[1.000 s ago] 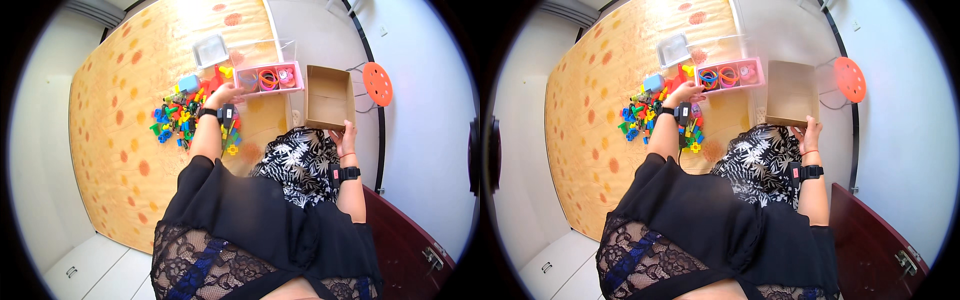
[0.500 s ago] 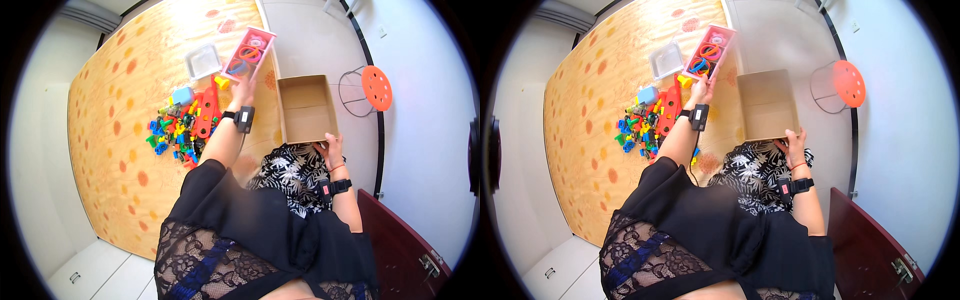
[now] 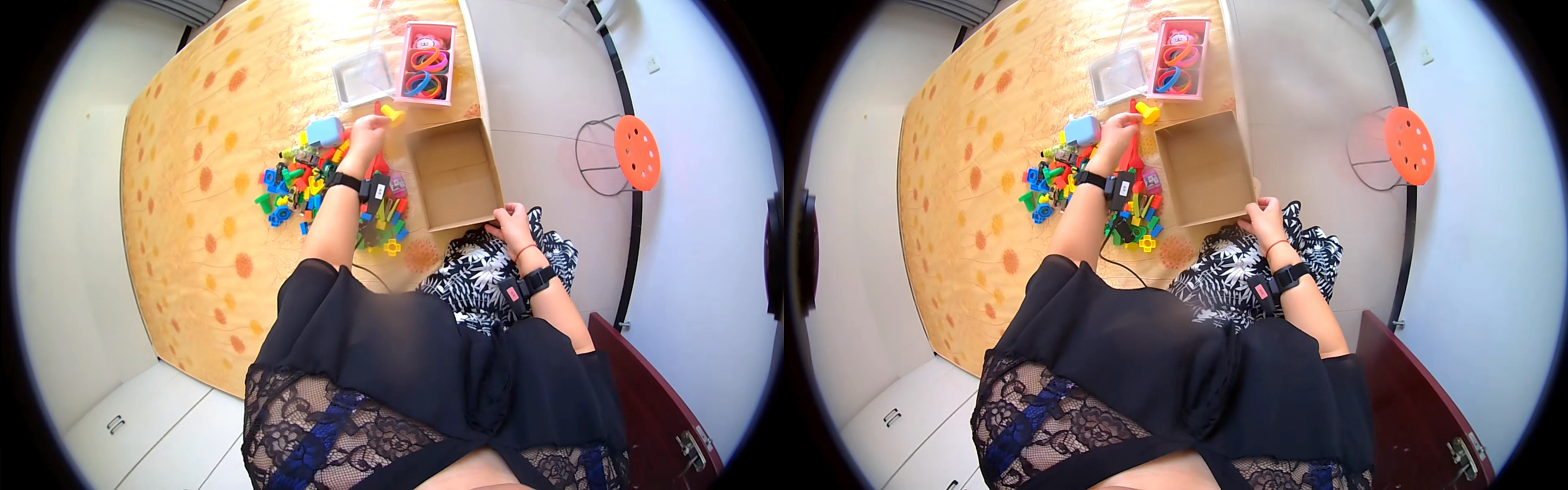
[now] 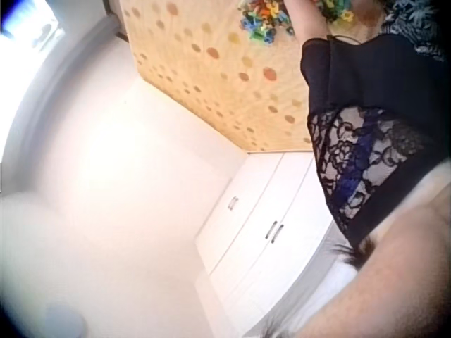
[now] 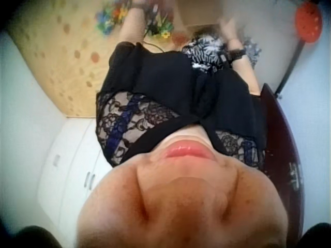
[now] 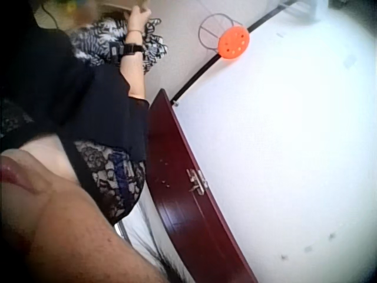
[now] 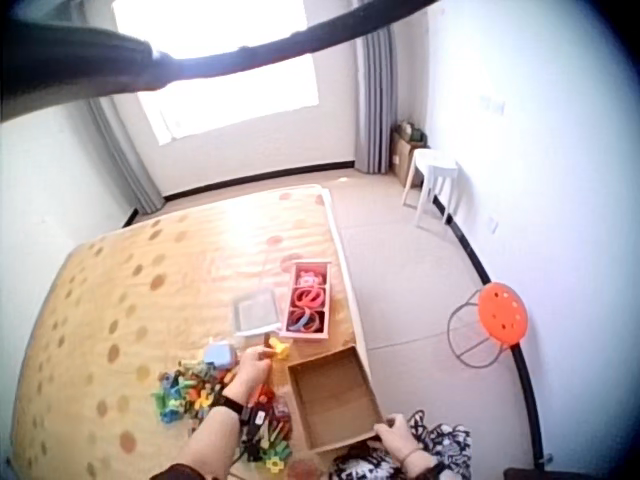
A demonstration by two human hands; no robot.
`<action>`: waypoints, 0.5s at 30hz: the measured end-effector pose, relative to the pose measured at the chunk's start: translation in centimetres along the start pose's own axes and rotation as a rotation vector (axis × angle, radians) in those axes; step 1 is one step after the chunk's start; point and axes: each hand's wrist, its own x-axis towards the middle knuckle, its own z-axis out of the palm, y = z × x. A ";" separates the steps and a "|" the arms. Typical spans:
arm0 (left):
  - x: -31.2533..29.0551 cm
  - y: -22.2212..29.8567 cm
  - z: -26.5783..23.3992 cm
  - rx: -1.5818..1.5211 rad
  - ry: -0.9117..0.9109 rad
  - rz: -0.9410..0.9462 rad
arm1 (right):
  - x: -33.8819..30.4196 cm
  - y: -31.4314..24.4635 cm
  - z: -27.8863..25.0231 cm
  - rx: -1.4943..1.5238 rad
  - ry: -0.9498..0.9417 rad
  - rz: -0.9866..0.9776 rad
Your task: The person sorts various plastic blocks and toys from a pile on the floor into a small pink plastic container and a cardboard box.
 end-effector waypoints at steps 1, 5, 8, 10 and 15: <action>0.2 -0.1 0.7 0.146 0.012 0.073 | 0.2 0.2 -0.1 -0.021 0.021 0.021; -0.4 2.6 3.4 0.514 0.050 0.149 | -1.1 -0.7 -0.3 -0.087 0.030 0.030; -0.9 3.4 2.9 0.585 0.042 0.025 | -2.7 -2.0 -0.7 -0.167 0.010 0.083; -2.8 2.3 1.4 0.666 -0.030 0.187 | -4.2 -3.3 -0.4 -0.274 0.040 0.062; -12.5 2.3 1.9 0.106 -0.235 0.334 | -5.2 -1.9 1.3 -0.260 -0.070 -0.134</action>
